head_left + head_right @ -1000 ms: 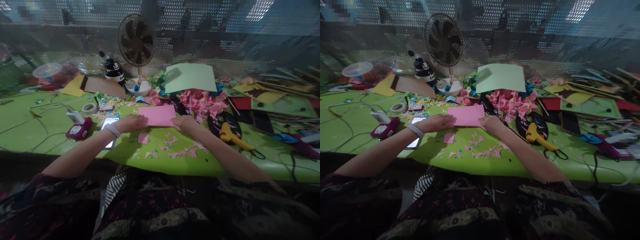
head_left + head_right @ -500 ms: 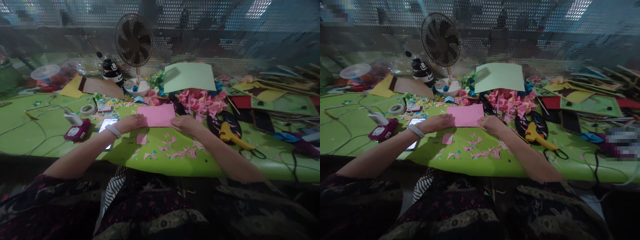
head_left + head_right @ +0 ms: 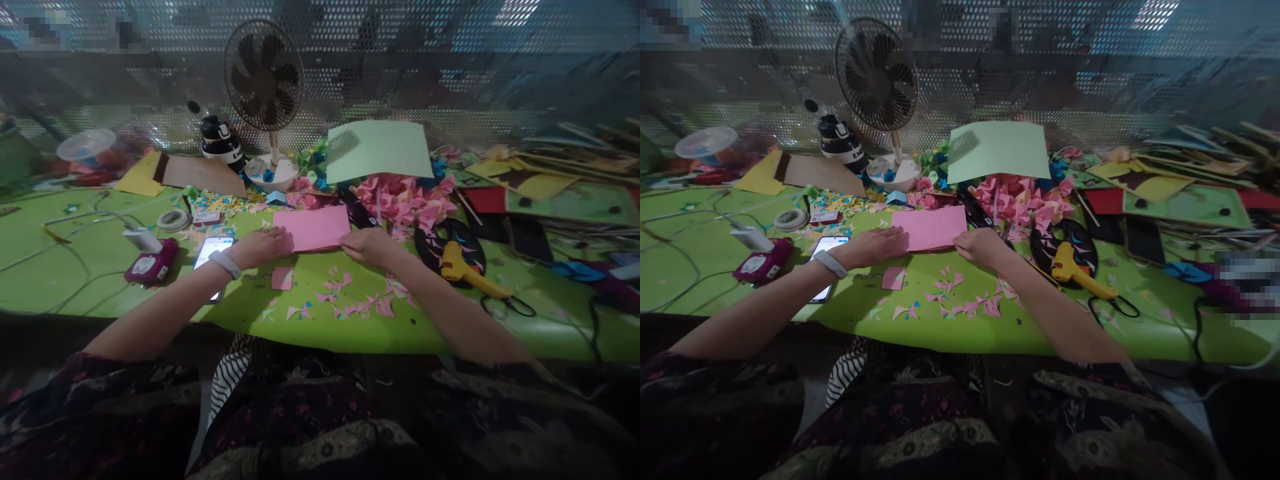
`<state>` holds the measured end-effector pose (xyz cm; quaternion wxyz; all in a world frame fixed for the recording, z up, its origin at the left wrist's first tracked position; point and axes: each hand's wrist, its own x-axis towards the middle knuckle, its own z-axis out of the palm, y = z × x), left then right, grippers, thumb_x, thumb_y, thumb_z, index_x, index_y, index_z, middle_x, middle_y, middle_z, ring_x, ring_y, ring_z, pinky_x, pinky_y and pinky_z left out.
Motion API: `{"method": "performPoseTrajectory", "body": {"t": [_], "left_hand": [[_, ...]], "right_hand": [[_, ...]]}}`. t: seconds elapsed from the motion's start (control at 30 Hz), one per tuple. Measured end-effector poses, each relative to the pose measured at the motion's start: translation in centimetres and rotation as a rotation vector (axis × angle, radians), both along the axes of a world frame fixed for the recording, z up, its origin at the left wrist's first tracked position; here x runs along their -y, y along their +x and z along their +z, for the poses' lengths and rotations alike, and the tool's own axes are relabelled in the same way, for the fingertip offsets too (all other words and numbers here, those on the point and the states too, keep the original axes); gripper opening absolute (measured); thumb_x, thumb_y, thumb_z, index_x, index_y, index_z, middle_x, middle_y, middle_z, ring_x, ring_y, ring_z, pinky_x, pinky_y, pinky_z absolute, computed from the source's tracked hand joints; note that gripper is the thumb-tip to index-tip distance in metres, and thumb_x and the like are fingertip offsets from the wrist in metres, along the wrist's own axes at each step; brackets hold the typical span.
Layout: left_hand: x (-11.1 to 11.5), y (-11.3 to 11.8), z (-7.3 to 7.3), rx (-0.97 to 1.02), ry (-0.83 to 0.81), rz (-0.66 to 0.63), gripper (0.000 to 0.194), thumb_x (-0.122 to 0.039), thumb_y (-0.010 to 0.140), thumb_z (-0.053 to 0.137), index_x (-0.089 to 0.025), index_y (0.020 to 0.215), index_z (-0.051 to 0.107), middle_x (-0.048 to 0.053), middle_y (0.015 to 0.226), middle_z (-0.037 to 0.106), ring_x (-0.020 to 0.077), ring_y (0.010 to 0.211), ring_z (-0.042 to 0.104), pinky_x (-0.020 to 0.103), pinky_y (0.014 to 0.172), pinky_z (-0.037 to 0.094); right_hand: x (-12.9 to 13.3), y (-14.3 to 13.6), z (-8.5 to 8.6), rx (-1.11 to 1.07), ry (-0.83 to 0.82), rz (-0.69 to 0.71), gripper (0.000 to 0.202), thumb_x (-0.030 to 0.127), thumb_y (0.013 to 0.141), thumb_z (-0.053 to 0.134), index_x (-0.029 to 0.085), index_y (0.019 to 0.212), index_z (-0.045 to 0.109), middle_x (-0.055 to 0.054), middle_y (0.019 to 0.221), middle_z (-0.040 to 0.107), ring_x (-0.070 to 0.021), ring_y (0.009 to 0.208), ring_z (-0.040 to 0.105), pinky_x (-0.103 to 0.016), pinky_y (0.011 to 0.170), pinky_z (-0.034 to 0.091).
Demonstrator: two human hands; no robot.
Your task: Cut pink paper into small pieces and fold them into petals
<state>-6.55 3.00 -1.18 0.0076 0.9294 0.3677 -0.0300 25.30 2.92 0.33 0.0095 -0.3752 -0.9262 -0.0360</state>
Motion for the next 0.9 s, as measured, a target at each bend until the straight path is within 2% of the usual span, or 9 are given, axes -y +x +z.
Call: {"method": "performPoseTrajectory", "body": {"t": [0.1,0.23,0.37,0.5,0.57,0.67,0.73,0.8,0.9], "left_hand": [[0.6,1.1,0.9,-0.032,0.021,0.144,0.055,-0.053,0.102,0.038,-0.017,0.143,0.047,0.021,0.148,0.052,0.0326,0.134,0.052,0.051,0.109,0.042],[1.0,1.9,2.0,-0.01,0.024,0.179,0.057,-0.063,0.099,0.035,-0.023,0.133,0.058,0.014,0.139,0.062,0.029,0.124,0.06,0.048,0.106,0.043],[1.4,1.8,2.9,0.103,0.011,0.161,0.045,-0.051,0.102,0.037,-0.026,0.126,0.066,0.007,0.125,0.072,0.0241,0.112,0.067,0.04,0.099,0.046],[1.8,1.6,3.2,0.22,-0.154,0.258,0.041,-0.05,0.099,0.044,-0.026,0.114,0.074,0.006,0.106,0.078,0.0236,0.094,0.071,0.033,0.079,0.051],[2.0,1.5,3.3,0.364,-0.17,0.335,0.043,-0.055,0.093,0.054,-0.024,0.116,0.072,0.008,0.102,0.078,0.0236,0.09,0.071,0.033,0.075,0.052],[2.4,1.2,3.7,0.759,0.047,0.514,0.053,-0.056,0.085,0.066,-0.019,0.123,0.064,0.011,0.112,0.073,0.0243,0.097,0.068,0.035,0.079,0.053],[3.1,1.0,4.3,1.024,0.142,0.666,0.051,-0.057,0.083,0.068,-0.017,0.114,0.064,0.013,0.108,0.072,0.0236,0.096,0.068,0.035,0.078,0.053],[3.9,1.0,4.8,1.192,-0.111,0.787,0.049,-0.062,0.083,0.067,-0.016,0.098,0.065,0.013,0.094,0.072,0.0228,0.086,0.068,0.035,0.074,0.053],[4.9,2.4,4.4,1.306,-0.973,0.787,0.053,-0.065,0.08,0.069,-0.014,0.094,0.066,0.015,0.09,0.072,0.0256,0.086,0.071,0.039,0.077,0.056]], "right_hand": [[-0.3,0.6,-0.6,-0.168,-0.054,0.007,0.031,0.024,0.098,0.049,0.02,0.111,0.076,-0.008,0.112,0.077,-0.0219,0.103,0.071,-0.037,0.087,0.055],[-0.2,0.6,-0.7,-0.284,-0.057,-0.011,0.033,0.024,0.099,0.048,0.016,0.114,0.076,-0.011,0.114,0.077,-0.0239,0.106,0.071,-0.04,0.093,0.055],[0.6,0.4,0.2,-0.441,-0.048,0.011,0.034,0.027,0.099,0.047,0.013,0.112,0.075,-0.015,0.11,0.077,-0.0257,0.1,0.071,-0.039,0.088,0.055],[1.2,0.6,1.0,-0.555,-0.186,-0.014,0.035,0.038,0.097,0.049,0.015,0.1,0.075,-0.011,0.091,0.078,-0.0205,0.075,0.069,-0.031,0.068,0.05],[1.2,0.8,1.1,-0.584,-0.222,-0.092,0.034,0.04,0.096,0.05,0.015,0.095,0.074,-0.009,0.085,0.076,-0.019,0.069,0.066,-0.029,0.063,0.046],[0.9,1.1,1.0,-0.718,-0.271,-0.289,0.033,0.044,0.093,0.053,0.017,0.091,0.07,-0.007,0.077,0.072,-0.0179,0.063,0.063,-0.028,0.057,0.043],[0.6,1.4,0.8,-0.845,-0.37,-0.412,0.035,0.051,0.091,0.055,0.018,0.091,0.066,-0.003,0.066,0.065,-0.0166,0.052,0.06,-0.028,0.051,0.042],[0.3,1.6,0.7,-0.947,-0.47,-0.474,0.038,0.057,0.087,0.06,0.02,0.091,0.064,0.0,0.059,0.058,-0.0152,0.045,0.056,-0.027,0.046,0.04],[0.1,1.6,0.5,-1.032,-0.537,-0.497,0.042,0.061,0.08,0.067,0.02,0.087,0.062,0.002,0.057,0.054,-0.0114,0.04,0.048,-0.025,0.041,0.034]]}}
